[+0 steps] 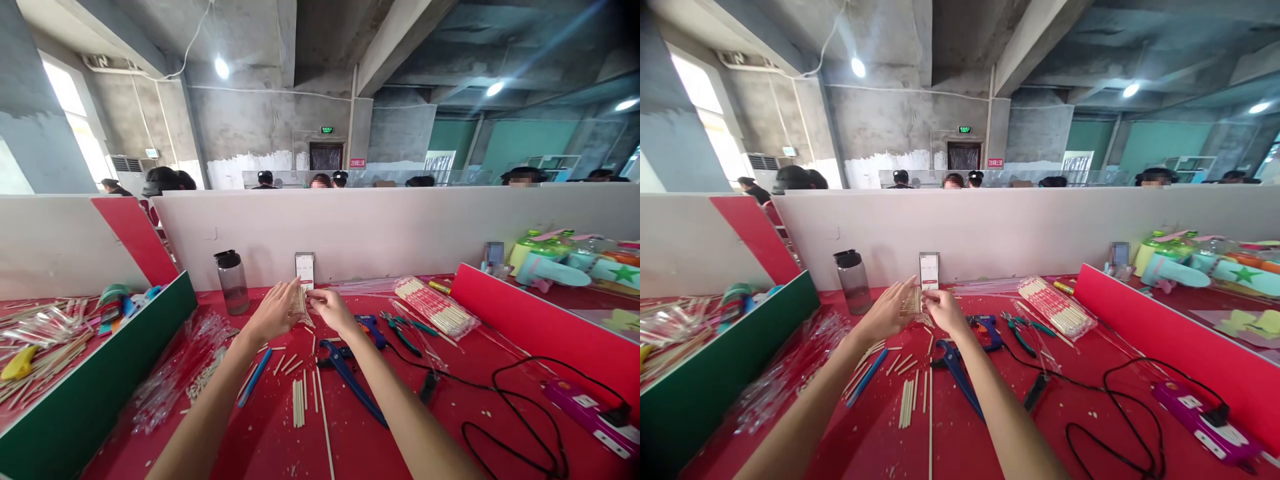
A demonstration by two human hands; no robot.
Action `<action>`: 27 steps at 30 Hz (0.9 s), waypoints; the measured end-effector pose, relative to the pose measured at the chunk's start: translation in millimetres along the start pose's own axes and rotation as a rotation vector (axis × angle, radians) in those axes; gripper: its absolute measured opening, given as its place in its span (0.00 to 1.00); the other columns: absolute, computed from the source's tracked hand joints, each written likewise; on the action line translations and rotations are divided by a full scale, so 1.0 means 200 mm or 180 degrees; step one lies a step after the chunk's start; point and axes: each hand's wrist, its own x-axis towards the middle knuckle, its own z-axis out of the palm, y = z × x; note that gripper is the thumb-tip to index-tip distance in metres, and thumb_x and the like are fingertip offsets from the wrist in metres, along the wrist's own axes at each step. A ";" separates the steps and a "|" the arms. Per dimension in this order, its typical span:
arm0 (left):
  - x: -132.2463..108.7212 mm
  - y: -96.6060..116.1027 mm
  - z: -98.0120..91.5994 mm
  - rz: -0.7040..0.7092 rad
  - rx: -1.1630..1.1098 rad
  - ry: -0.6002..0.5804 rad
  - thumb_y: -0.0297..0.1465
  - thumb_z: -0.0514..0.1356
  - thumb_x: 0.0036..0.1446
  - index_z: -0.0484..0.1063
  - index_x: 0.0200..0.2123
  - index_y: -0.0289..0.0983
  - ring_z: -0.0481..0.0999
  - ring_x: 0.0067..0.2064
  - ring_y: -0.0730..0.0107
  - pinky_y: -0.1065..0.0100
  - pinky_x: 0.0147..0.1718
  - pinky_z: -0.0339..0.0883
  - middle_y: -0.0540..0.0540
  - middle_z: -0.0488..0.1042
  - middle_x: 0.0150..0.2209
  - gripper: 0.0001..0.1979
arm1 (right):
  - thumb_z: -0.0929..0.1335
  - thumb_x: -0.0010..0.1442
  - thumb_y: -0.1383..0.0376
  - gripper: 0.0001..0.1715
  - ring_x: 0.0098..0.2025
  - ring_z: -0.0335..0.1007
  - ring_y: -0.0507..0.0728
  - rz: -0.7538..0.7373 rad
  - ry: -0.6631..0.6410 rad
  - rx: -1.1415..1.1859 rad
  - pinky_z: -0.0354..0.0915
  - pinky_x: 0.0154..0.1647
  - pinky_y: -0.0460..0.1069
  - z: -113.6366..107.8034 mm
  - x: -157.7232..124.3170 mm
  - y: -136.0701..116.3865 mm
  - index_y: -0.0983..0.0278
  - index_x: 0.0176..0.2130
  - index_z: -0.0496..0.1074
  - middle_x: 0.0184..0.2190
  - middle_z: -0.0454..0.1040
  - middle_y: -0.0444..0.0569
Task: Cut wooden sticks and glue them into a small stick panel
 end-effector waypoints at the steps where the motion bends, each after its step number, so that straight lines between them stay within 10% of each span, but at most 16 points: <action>1: 0.00 0.00 0.00 0.0025 0.0011 -0.0002 0.39 0.63 0.60 0.41 0.71 0.37 0.61 0.66 0.43 0.44 0.64 0.53 0.32 0.63 0.64 0.45 | 0.71 0.57 0.62 0.17 0.46 0.79 0.62 -0.0012 -0.0025 0.0029 0.74 0.51 0.58 0.00 0.00 0.00 0.64 0.46 0.79 0.46 0.81 0.54; 27: -0.03 -0.04 0.03 0.0205 0.0088 0.0125 0.46 0.61 0.61 0.39 0.72 0.40 0.61 0.67 0.46 0.44 0.65 0.51 0.35 0.60 0.67 0.45 | 0.71 0.55 0.64 0.20 0.44 0.79 0.63 -0.0616 0.0309 -0.0840 0.75 0.44 0.55 0.04 0.01 -0.08 0.64 0.48 0.79 0.42 0.82 0.54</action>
